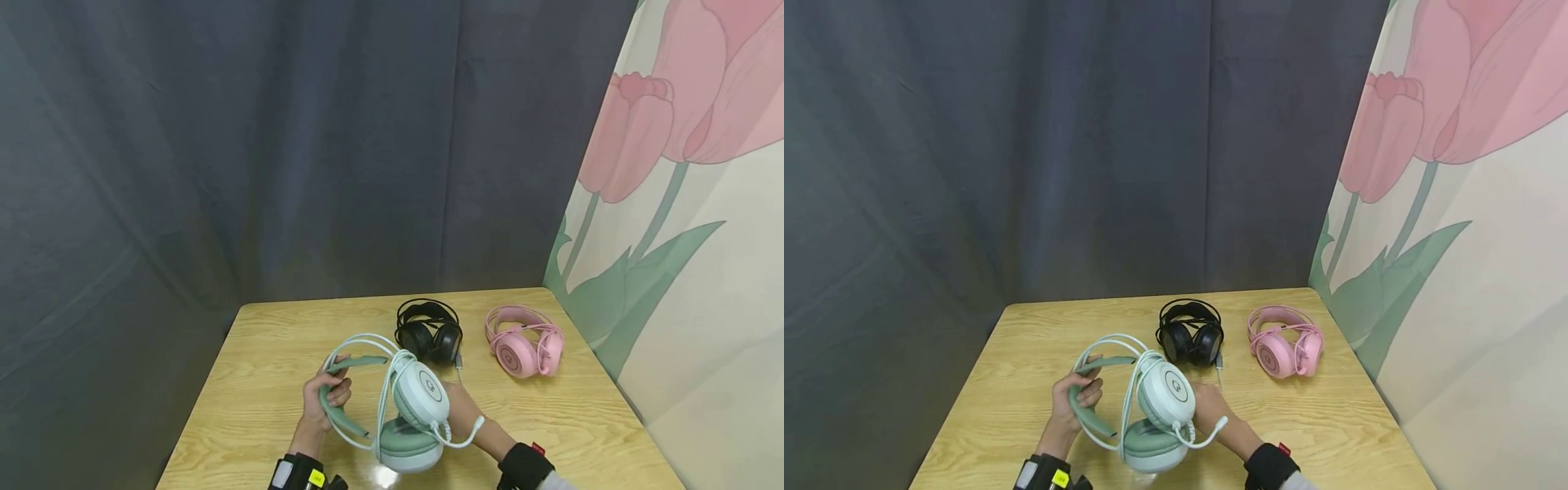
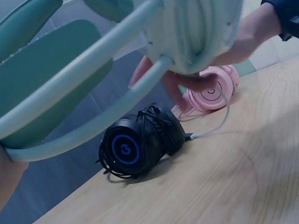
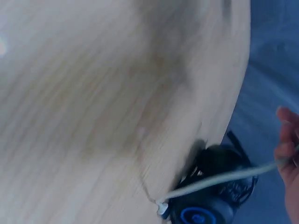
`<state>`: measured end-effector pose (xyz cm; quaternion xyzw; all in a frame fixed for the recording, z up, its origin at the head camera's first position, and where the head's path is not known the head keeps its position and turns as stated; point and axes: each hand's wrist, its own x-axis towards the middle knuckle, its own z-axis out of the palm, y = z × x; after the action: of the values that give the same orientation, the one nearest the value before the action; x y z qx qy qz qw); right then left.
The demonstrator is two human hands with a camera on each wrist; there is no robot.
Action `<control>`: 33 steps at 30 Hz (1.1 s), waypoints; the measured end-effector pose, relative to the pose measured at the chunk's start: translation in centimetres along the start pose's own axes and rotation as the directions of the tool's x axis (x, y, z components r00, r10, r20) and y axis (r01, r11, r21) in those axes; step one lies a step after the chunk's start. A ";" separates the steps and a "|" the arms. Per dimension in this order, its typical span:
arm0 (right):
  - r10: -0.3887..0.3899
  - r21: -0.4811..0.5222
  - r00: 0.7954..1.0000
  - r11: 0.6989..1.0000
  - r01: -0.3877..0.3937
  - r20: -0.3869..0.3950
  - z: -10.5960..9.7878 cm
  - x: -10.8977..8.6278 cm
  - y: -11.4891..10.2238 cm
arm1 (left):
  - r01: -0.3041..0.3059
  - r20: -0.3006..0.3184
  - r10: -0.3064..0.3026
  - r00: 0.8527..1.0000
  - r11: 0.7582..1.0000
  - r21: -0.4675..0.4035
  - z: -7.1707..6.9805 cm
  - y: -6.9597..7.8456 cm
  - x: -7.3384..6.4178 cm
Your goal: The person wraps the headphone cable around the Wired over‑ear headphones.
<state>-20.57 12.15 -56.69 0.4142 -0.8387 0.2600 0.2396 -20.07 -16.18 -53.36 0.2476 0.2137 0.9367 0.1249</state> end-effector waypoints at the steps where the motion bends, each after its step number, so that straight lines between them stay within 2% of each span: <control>1: -0.010 0.039 1.000 0.999 0.009 0.009 0.2 -0.2 -0.3 | -0.007 -0.013 0.007 1.000 1.000 -0.004 0.0 0.0 0.1; 3: -0.030 0.113 0.999 0.993 0.027 0.021 0.3 -0.4 -0.9 | -0.022 -0.032 0.022 0.999 1.000 -0.012 0.0 0.1 0.3; 6: -0.022 0.247 1.000 0.969 0.017 0.018 0.3 -0.4 -1.6 | -0.042 -0.056 0.040 0.998 0.999 -0.023 0.1 0.2 0.5; 9: 0.019 0.329 1.000 0.944 -0.020 0.007 0.6 -0.4 -2.0 | -0.061 -0.064 0.059 0.996 0.997 -0.039 0.3 0.3 0.8; 11: 0.045 0.338 0.999 0.940 -0.046 0.008 0.7 -0.3 -2.3 | -0.082 -0.063 0.079 0.995 0.996 -0.039 0.3 0.4 1.1; 14: 0.048 0.261 0.998 0.964 -0.054 0.030 1.4 -0.2 -2.6 | -0.119 -0.082 0.115 0.990 0.992 -0.052 0.6 0.6 1.7; 17: 0.033 0.209 0.996 0.977 -0.051 0.088 2.0 0.0 -3.2 | -0.150 -0.142 0.140 0.980 0.986 -0.066 1.1 0.8 2.3; 20: 0.026 0.190 0.993 0.981 -0.048 0.117 2.4 0.1 -4.0 | -0.170 -0.239 0.150 0.960 0.983 -0.066 1.6 0.8 2.8; 22: 0.054 0.178 0.992 0.981 -0.074 0.116 2.5 0.4 -4.5 | -0.179 -0.291 0.155 0.944 0.982 -0.056 1.8 0.7 3.0; 25: 0.051 0.104 0.995 0.993 -0.061 0.090 2.5 0.9 -4.9 | -0.186 -0.326 0.167 0.931 0.982 -0.029 1.8 0.4 3.0; 29: 0.043 0.032 0.996 0.998 -0.045 0.081 2.5 1.1 -4.9 | -0.185 -0.319 0.171 0.932 0.983 -0.014 1.7 0.2 3.0; 33: 0.035 0.037 0.993 0.999 -0.039 0.111 2.8 1.2 -5.0 | -0.177 -0.312 0.159 0.937 0.984 -0.030 1.7 0.1 2.9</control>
<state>-17.62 7.13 -56.85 0.4170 -0.8529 0.2576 0.1800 -21.66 -14.69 -50.84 0.1120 0.1817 0.9768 0.0168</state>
